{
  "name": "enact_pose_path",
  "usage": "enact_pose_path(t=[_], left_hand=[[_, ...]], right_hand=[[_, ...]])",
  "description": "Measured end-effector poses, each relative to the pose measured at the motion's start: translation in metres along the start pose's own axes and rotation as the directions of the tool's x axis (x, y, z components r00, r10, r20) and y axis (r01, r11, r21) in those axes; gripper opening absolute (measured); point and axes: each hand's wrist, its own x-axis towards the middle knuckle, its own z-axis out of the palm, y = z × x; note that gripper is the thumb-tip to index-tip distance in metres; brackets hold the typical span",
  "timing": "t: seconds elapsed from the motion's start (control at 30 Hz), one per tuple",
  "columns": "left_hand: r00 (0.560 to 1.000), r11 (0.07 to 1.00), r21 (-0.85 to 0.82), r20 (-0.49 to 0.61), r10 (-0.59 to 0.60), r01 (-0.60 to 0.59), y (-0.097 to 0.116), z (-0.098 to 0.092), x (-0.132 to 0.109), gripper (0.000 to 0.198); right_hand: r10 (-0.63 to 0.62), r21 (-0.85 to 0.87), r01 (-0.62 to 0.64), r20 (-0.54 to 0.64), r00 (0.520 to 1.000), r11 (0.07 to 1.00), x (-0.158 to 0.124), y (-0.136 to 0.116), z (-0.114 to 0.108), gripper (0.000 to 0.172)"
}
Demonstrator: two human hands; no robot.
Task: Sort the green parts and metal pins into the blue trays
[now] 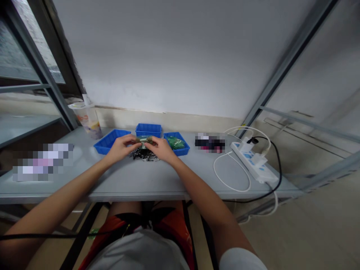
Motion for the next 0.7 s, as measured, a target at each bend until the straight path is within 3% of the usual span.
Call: enact_pose_path(t=[0.37, 0.7], left_hand=[[0.998, 0.993, -0.114, -0.036, -0.043, 0.038, -0.007, 0.004, -0.001, 0.02], [0.995, 0.993, -0.111, -0.089, -0.049, 0.039, 0.007, 0.0, -0.001, 0.02]], right_hand=[[-0.004, -0.032, 0.004, 0.016, 1.0, 0.999, -0.002, -0.006, -0.003, 0.023], [0.003, -0.074, 0.0, 0.047, 0.999, 0.997, -0.003, -0.01, -0.004, 0.023]])
